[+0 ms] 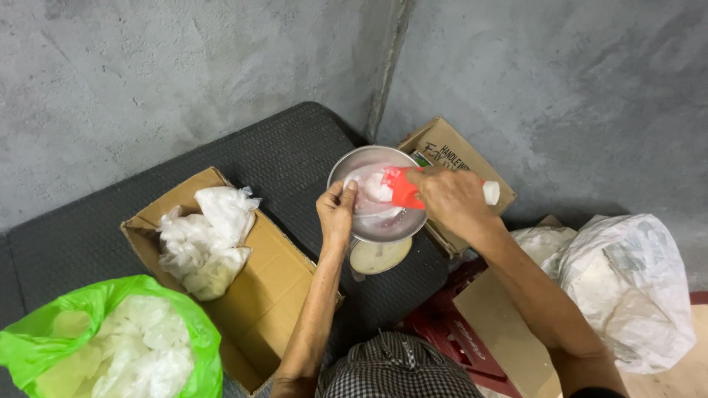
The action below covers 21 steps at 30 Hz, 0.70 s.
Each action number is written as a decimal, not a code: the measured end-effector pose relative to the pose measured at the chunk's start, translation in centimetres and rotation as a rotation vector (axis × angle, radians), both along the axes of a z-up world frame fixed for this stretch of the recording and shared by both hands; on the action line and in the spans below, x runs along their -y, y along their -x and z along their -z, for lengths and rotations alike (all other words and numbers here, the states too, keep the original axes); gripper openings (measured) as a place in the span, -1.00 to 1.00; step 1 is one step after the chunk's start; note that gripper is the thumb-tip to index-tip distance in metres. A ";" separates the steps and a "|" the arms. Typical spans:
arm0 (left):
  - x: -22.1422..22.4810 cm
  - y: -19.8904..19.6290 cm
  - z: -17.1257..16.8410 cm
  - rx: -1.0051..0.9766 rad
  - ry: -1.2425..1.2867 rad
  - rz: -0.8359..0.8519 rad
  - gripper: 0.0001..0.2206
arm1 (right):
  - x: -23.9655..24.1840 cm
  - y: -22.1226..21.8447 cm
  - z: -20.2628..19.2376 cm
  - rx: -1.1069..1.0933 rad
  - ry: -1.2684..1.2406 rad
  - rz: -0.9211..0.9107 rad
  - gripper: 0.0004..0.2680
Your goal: Measure flour from large sacks into smaller plastic bags using a scoop and a scale.
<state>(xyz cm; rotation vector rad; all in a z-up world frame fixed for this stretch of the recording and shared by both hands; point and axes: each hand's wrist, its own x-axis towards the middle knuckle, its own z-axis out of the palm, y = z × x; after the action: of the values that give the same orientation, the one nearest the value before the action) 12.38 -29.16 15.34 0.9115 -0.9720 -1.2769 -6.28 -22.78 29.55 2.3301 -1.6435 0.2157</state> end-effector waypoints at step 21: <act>-2.3 0.5 -3.1 0.531 0.250 -0.221 -0.63 | -7.3 4.9 0.1 0.751 0.038 0.327 -0.79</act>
<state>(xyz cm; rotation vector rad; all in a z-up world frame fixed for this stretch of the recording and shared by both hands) 11.88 -26.87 18.42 1.1492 -1.3649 -0.7145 -11.20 -15.45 29.44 2.0138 -2.2746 1.1417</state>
